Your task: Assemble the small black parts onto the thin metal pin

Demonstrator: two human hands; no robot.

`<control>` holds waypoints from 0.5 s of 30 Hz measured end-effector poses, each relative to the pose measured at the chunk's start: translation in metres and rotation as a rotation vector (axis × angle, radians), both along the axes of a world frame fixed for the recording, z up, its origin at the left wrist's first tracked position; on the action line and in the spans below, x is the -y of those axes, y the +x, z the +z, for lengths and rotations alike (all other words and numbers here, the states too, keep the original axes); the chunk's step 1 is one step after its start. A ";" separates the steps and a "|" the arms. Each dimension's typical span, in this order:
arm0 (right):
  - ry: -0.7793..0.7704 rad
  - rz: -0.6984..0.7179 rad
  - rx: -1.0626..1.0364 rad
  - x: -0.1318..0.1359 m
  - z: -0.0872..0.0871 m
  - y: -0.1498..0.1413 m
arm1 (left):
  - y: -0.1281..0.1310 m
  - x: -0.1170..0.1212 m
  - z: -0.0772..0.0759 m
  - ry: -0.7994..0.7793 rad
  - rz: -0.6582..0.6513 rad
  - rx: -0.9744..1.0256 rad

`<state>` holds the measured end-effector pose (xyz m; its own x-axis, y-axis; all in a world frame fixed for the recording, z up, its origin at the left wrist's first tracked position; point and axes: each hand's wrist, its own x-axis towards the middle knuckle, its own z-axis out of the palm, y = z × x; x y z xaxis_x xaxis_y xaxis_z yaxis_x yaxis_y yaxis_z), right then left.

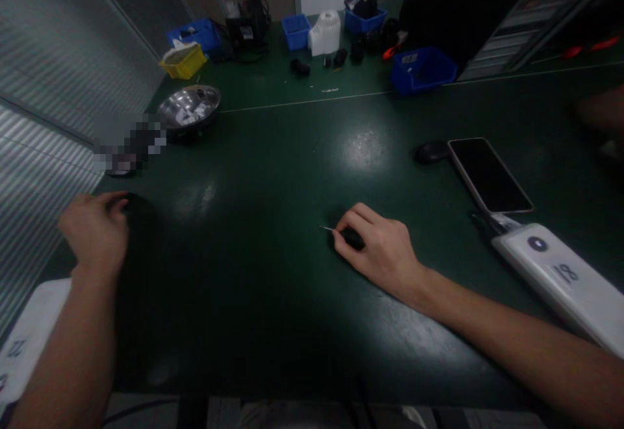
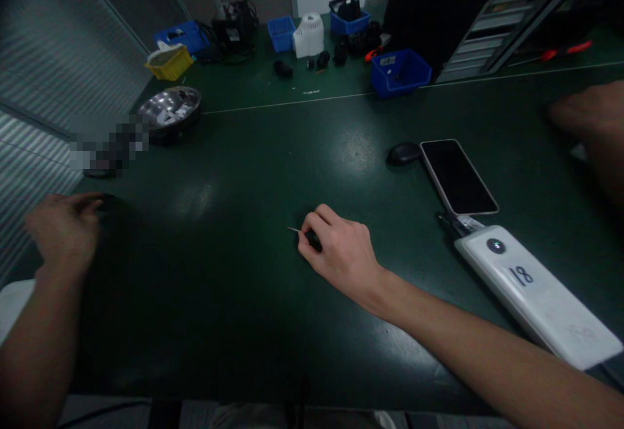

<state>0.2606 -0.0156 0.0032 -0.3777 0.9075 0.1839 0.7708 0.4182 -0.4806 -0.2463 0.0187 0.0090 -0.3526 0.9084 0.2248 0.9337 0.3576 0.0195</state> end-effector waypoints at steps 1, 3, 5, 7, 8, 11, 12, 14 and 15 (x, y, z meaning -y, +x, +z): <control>0.003 -0.001 -0.001 0.000 0.000 0.000 | 0.001 0.000 0.000 0.014 -0.006 -0.040; 0.009 -0.005 -0.002 0.000 0.001 0.000 | 0.000 0.000 -0.002 0.058 -0.011 -0.142; 0.001 -0.002 0.004 0.000 0.001 0.000 | -0.003 -0.001 -0.005 0.043 -0.023 -0.161; -0.009 0.002 0.012 0.000 0.001 0.000 | -0.006 -0.002 -0.007 0.038 -0.031 -0.165; -0.012 0.002 0.014 0.000 0.001 0.000 | -0.007 -0.002 -0.007 0.042 -0.039 -0.167; -0.008 -0.003 0.014 0.001 0.001 0.000 | -0.009 -0.003 -0.008 0.070 -0.029 -0.176; -0.009 0.000 0.013 0.001 0.001 0.000 | -0.010 -0.003 -0.009 0.075 -0.022 -0.173; -0.011 0.006 0.007 0.000 0.001 0.000 | -0.012 -0.003 -0.010 0.082 -0.011 -0.158; -0.013 0.011 0.004 0.000 0.001 0.001 | -0.013 -0.003 -0.010 0.083 -0.008 -0.146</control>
